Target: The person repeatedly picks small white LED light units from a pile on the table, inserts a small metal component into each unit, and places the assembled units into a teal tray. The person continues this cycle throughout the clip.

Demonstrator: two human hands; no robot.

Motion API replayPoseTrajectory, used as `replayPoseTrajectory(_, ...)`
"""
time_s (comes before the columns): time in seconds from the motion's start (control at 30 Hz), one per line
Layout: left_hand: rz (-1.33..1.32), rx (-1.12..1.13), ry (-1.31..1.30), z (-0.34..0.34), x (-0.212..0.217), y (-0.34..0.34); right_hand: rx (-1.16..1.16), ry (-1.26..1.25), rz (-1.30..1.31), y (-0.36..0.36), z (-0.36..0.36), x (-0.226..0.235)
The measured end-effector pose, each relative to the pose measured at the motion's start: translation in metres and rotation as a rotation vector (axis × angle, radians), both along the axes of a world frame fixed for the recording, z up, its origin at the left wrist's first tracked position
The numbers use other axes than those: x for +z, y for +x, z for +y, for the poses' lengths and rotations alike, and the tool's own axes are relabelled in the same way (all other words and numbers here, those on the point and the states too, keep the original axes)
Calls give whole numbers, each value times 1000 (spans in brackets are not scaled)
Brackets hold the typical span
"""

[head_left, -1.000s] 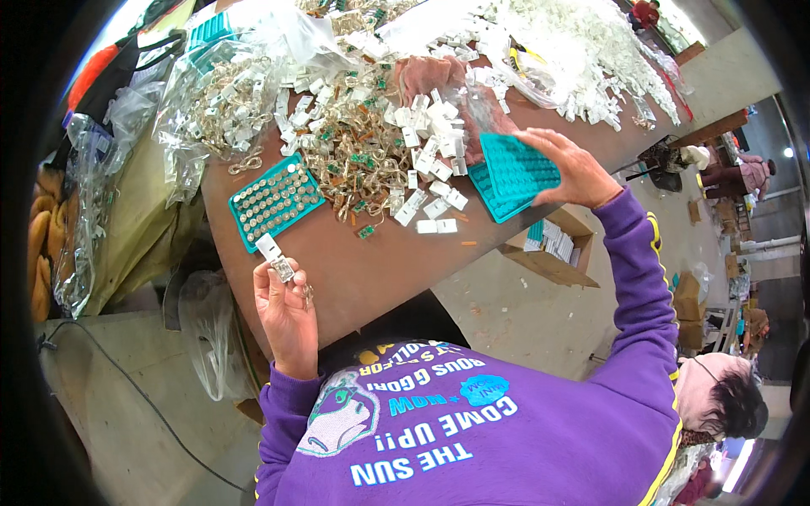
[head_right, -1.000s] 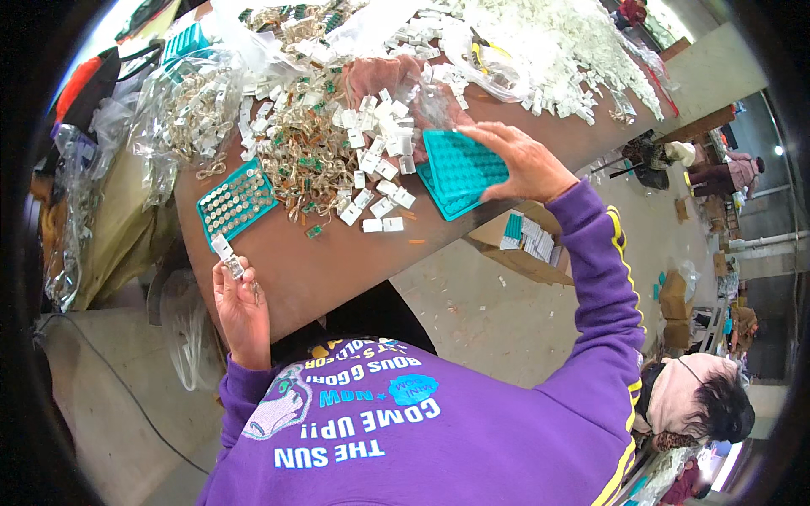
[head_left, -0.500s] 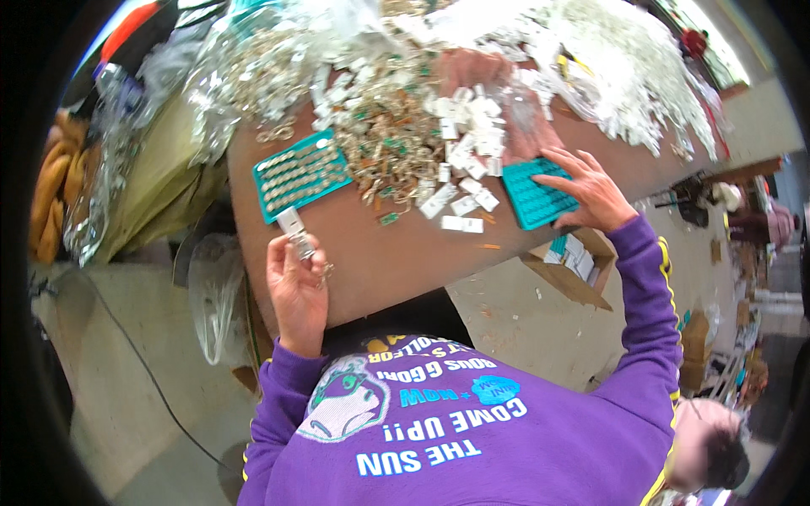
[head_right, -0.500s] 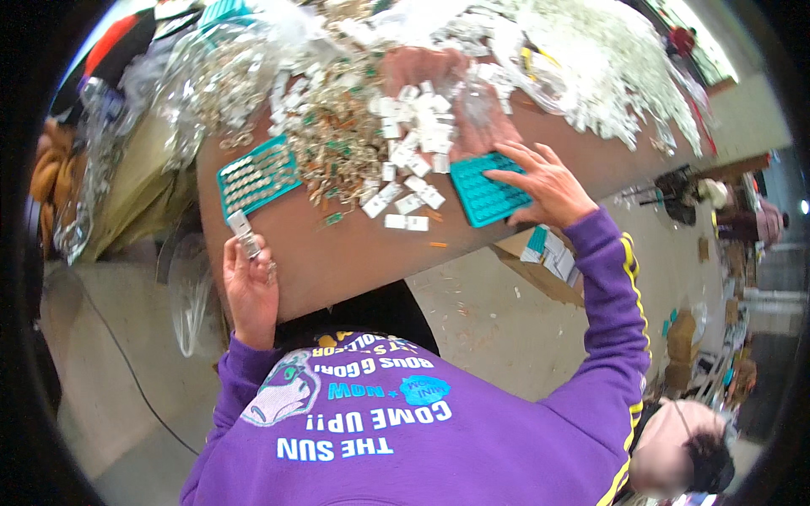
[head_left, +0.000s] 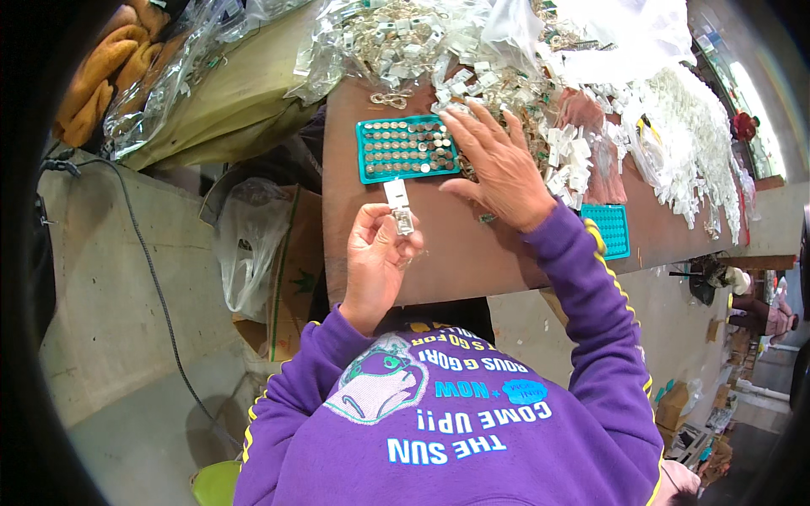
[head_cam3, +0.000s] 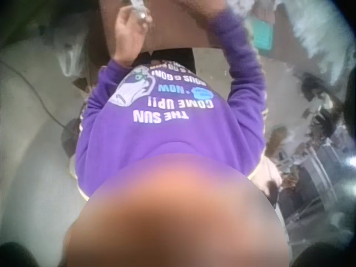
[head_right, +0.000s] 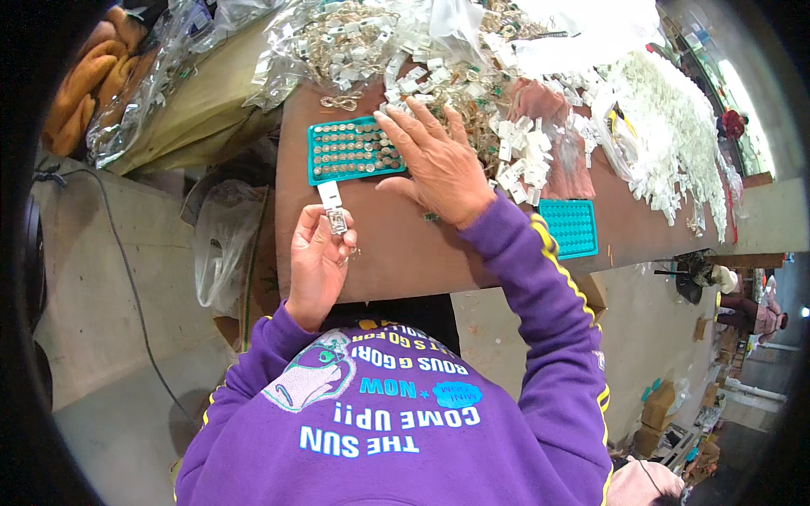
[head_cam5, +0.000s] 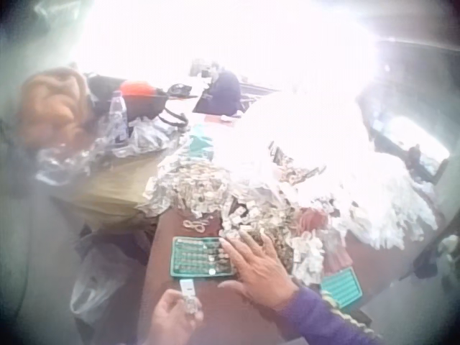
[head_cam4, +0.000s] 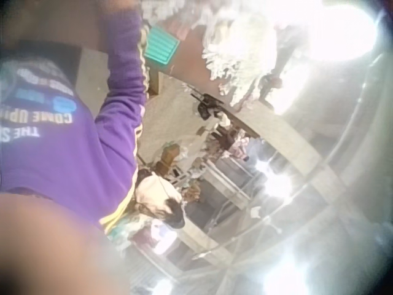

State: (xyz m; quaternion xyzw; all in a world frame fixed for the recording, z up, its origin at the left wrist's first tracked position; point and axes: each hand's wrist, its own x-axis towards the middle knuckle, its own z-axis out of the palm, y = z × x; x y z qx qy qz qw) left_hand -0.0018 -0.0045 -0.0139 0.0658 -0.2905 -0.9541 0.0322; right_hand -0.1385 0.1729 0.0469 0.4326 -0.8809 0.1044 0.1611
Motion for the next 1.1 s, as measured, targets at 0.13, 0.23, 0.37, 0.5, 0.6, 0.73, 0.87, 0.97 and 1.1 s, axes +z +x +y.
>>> replayPoseTrajectory(0.13, -17, -45, 35, -7, 0, 4, -77, 241, 129, -23, 1, -19)
replayPoseTrajectory(0.23, -19, -68, 56, -7, 0, 4, -83, 296, 179, -29, 24, -21)
replayPoseTrajectory(0.37, -16, -80, 76, -7, -1, 3, -161, 417, 165, -34, 47, -13)
replayPoseTrajectory(0.5, -18, -74, 91, -6, 2, 1, -131, 394, 147, -31, 46, -4)
replayPoseTrajectory(0.6, -85, -28, 116, -4, 7, -6, -80, 282, 155, -31, 32, 2)
replayPoseTrajectory(0.73, -85, -13, 50, 2, 12, -18, -40, -33, -39, -44, 1, 1)
replayPoseTrajectory(0.87, -80, -6, 38, 1, 13, -26, -45, -114, -133, -55, -25, -20)
replayPoseTrajectory(0.97, -84, -14, 46, -1, 11, -27, -59, -164, -176, -60, -27, -33)
replayPoseTrajectory(1.1, -87, -28, 86, -1, 7, -26, -73, -284, -234, -64, -27, -40)
